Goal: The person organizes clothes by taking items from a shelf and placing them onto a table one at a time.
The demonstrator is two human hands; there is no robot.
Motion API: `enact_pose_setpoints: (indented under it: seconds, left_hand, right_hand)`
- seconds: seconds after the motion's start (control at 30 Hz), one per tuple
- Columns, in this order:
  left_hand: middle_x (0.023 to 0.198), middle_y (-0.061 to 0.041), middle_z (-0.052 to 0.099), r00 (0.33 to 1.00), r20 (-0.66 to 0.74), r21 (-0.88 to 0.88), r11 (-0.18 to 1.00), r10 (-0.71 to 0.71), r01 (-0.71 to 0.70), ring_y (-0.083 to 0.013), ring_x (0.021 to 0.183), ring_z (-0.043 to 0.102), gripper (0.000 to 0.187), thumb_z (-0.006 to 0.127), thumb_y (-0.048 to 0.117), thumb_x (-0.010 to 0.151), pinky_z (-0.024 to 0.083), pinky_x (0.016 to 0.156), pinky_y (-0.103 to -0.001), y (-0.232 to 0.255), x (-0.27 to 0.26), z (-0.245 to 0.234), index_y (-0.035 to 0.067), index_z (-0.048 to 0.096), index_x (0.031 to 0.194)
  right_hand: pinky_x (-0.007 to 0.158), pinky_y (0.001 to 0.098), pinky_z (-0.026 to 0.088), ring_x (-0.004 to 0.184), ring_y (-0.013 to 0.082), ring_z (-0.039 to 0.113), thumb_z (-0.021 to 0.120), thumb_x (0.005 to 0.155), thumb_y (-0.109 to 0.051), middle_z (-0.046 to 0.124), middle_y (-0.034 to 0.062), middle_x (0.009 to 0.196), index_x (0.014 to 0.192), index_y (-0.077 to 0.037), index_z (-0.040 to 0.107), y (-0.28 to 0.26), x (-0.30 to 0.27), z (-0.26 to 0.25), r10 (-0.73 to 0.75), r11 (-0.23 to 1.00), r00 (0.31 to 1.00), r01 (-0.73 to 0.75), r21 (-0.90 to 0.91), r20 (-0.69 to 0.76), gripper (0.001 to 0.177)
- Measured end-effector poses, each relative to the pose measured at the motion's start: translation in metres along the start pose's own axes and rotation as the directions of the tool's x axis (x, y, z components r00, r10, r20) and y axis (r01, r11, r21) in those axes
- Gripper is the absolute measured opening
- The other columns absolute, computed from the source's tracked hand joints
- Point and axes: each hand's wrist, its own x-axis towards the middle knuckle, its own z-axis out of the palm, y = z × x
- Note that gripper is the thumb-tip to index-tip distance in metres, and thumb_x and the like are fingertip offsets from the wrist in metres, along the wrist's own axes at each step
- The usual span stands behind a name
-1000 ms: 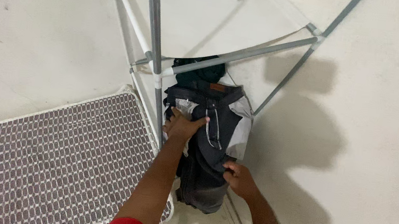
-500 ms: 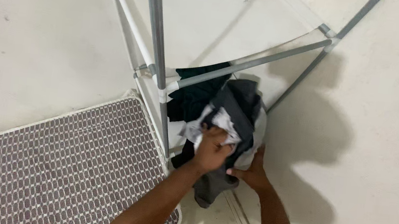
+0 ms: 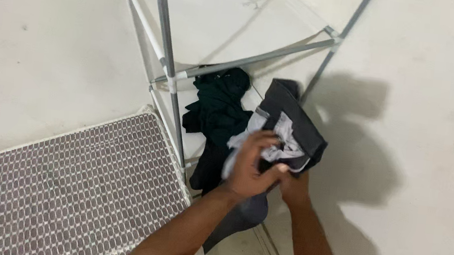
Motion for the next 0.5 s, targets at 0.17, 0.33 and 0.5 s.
enact_pose_setpoints:
  seconds: [0.17,0.33,0.5]
  left_hand:
    - [0.142,-0.019,0.053,0.875,-0.332,-0.14,0.936,-0.352,0.324,-0.0314,0.13,0.055,0.072,0.062,0.057,0.102,0.044,0.115,-0.043,-0.04,-0.035,-0.024,0.003,0.047,0.149]
    - [0.162,-0.016,0.035,0.478,0.309,-0.567,0.244,-0.822,0.787,-0.032,0.145,0.041,0.116,0.028,0.092,0.08,0.035,0.119,-0.048,-0.052,-0.078,-0.044,0.01,0.027,0.162]
    - [0.162,-0.017,0.039,0.347,0.638,-0.514,-0.044,-0.688,0.857,-0.0354,0.146,0.042,0.13,0.035,0.099,0.066,0.037,0.119,-0.049,-0.031,-0.113,-0.04,0.01,0.032,0.162]
  right_hand:
    - [0.1,0.0449,0.054,0.11,0.0329,0.07,0.057,0.103,-0.012,0.072,0.0181,0.115,0.12,-0.007,0.067,-0.07,0.001,-0.04,-0.742,0.436,0.645,0.673,-0.597,0.185,0.02]
    - [0.066,0.0574,0.036,0.074,0.0387,0.052,0.06,0.107,-0.007,0.065,0.0265,0.097,0.123,0.007,0.069,-0.119,-0.007,-0.065,-0.193,0.981,0.978,0.194,0.005,-0.085,0.023]
    - [0.07,0.0478,0.037,0.083,0.0294,0.054,0.071,0.103,-0.001,0.06,0.0167,0.098,0.11,0.008,0.06,-0.163,0.026,-0.054,0.03,0.911,0.997,0.0,0.412,-0.066,0.016]
